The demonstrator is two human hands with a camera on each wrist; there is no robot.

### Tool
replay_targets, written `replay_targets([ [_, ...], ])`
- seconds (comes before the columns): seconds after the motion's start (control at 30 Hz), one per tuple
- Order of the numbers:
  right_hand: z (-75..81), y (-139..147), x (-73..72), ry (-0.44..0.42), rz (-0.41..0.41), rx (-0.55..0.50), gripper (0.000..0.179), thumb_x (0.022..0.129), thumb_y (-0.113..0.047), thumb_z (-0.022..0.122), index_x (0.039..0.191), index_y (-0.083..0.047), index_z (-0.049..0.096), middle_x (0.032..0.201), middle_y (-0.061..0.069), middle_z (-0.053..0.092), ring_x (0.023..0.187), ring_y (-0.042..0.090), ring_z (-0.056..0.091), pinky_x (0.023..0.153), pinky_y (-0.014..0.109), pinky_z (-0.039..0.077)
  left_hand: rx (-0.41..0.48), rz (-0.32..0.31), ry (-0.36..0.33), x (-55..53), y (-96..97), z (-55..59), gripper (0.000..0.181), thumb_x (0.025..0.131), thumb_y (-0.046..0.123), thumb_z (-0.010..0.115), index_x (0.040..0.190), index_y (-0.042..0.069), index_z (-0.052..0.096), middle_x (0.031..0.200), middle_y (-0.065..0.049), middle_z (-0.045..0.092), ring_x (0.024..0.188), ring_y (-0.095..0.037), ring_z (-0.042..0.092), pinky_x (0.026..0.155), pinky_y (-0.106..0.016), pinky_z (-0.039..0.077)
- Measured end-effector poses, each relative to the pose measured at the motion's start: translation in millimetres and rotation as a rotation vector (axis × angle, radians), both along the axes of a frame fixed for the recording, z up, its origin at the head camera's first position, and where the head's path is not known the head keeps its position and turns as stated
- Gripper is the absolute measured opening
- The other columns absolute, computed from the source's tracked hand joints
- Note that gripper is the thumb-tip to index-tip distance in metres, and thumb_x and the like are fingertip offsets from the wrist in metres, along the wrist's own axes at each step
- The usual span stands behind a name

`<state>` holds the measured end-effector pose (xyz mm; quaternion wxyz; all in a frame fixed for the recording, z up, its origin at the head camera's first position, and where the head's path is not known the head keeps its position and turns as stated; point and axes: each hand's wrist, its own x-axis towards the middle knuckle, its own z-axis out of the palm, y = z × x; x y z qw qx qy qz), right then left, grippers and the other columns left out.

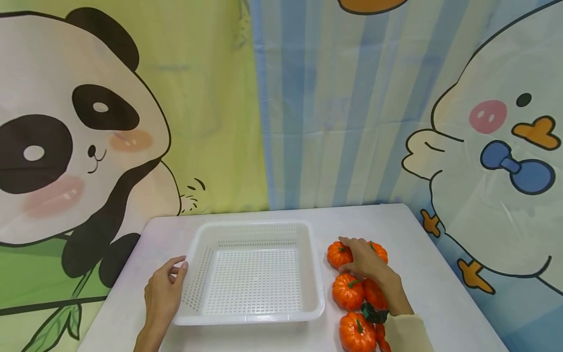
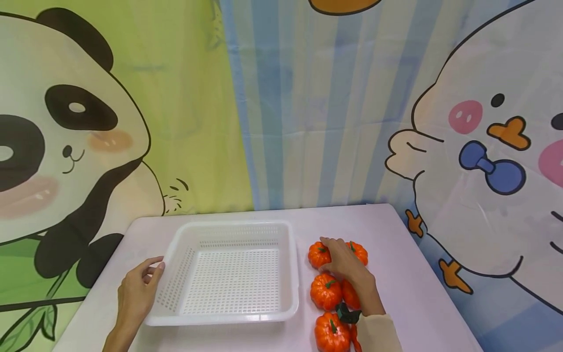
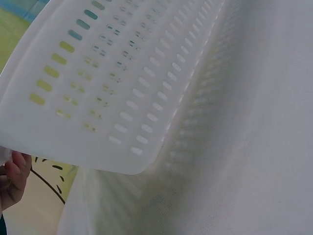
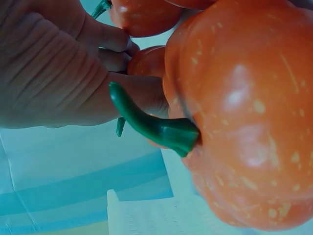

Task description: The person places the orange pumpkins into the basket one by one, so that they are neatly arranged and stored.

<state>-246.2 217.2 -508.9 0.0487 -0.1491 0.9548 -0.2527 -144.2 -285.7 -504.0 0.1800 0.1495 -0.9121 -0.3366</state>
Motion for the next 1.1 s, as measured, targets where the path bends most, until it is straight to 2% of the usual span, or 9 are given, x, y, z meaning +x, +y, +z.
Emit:
replay_targets([
  [0.23,2.5,1.4,1.0,0.022,0.014,-0.013,0.085,0.083,-0.020,0.097,0.155,0.000,0.057,0.151,0.023,0.065,0.133,0.044,0.059,0.115,0.072,0.045,0.004,0.011,0.006,0.4,2.0,0.8,0.034,0.109,0.018,0.066,0.137,-0.001,0.071,0.103,-0.025,0.080,0.065,-0.015,0.062,0.063,-0.029,0.039],
  [0.63,7.6,-0.8,1.6,0.028,0.002,-0.031,0.085,0.081,-0.017,0.098,0.153,0.003,0.058,0.150,0.024,0.066,0.130,0.044,0.060,0.116,0.066,0.047,0.012,0.006,0.013,1.7,1.1,0.8,0.033,0.109,0.017,0.066,0.137,-0.001,0.071,0.103,-0.025,0.080,0.064,-0.015,0.063,0.062,-0.028,0.041],
  [0.8,11.7,-0.7,5.6,0.028,-0.008,-0.037,0.083,0.081,-0.019,0.098,0.152,0.001,0.060,0.148,0.022,0.068,0.128,0.042,0.060,0.114,0.066,0.049,0.018,-0.001,0.009,1.5,0.6,0.8,0.034,0.109,0.017,0.066,0.137,-0.002,0.071,0.104,-0.026,0.080,0.064,-0.015,0.064,0.060,-0.028,0.041],
  [1.1,24.5,-2.3,15.7,0.084,0.014,-0.015,0.079,0.080,-0.019,0.099,0.147,0.003,0.064,0.141,0.021,0.071,0.122,0.039,0.062,0.111,0.063,0.052,0.029,-0.001,0.023,0.9,0.0,-0.8,0.033,0.109,0.017,0.066,0.136,-0.001,0.072,0.104,-0.026,0.080,0.064,-0.015,0.064,0.058,-0.027,0.042],
])
